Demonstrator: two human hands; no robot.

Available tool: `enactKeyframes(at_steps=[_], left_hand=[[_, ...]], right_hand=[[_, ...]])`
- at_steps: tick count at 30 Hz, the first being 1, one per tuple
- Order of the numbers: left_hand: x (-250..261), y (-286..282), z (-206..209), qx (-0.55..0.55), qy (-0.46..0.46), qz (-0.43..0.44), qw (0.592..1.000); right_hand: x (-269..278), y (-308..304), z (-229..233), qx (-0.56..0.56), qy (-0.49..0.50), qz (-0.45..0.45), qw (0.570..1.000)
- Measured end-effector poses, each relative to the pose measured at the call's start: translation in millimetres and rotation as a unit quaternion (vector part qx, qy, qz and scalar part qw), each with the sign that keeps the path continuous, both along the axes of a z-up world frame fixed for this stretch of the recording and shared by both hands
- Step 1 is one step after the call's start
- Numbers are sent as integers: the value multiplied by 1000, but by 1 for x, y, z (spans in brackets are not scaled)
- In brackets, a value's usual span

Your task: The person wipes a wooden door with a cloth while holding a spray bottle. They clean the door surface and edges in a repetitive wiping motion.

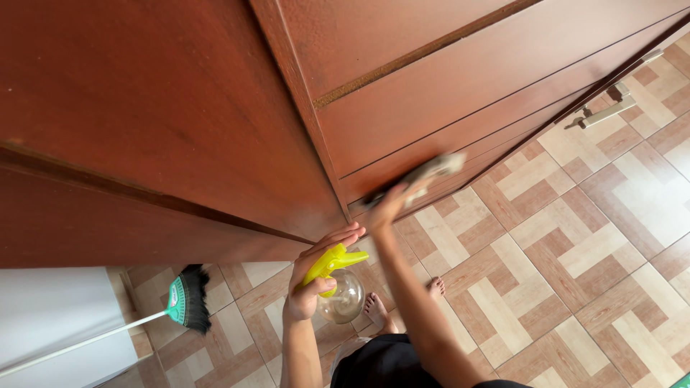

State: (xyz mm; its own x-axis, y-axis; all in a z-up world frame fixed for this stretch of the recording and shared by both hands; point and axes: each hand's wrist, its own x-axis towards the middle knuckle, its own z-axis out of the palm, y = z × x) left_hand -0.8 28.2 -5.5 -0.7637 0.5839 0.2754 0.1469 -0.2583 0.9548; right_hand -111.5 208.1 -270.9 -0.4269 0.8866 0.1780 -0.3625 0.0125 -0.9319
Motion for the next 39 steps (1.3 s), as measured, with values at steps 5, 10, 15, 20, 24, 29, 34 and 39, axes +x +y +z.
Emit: enactKeyframes(at_steps=[5, 10, 15, 20, 24, 29, 34, 39], left_hand=[[6, 3, -5, 19, -33, -2, 999], [9, -1, -6, 1, -28, 12, 1000], [18, -9, -3, 22, -55, 4, 998], [21, -12, -2, 1, -30, 16, 999], [20, -8, -3, 4, -15, 24, 1000], [21, -1, -4, 16, -45, 10, 999], [17, 8, -5, -3, -21, 17, 1000], [17, 18, -5, -14, -10, 26, 1000]], right_hand=[[47, -104, -47, 38, -82, 104, 990], [53, -61, -85, 79, -64, 126, 987], [24, 38, -60, -172, -33, 136, 975], [4, 96, 27, -171, 34, 43, 984], [10, 37, 55, 10, 26, -5, 1000], [36, -74, -1, 26, -89, 102, 990], [56, -87, -77, 44, -113, 159, 980], [49, -23, -98, 1, -100, 150, 984]])
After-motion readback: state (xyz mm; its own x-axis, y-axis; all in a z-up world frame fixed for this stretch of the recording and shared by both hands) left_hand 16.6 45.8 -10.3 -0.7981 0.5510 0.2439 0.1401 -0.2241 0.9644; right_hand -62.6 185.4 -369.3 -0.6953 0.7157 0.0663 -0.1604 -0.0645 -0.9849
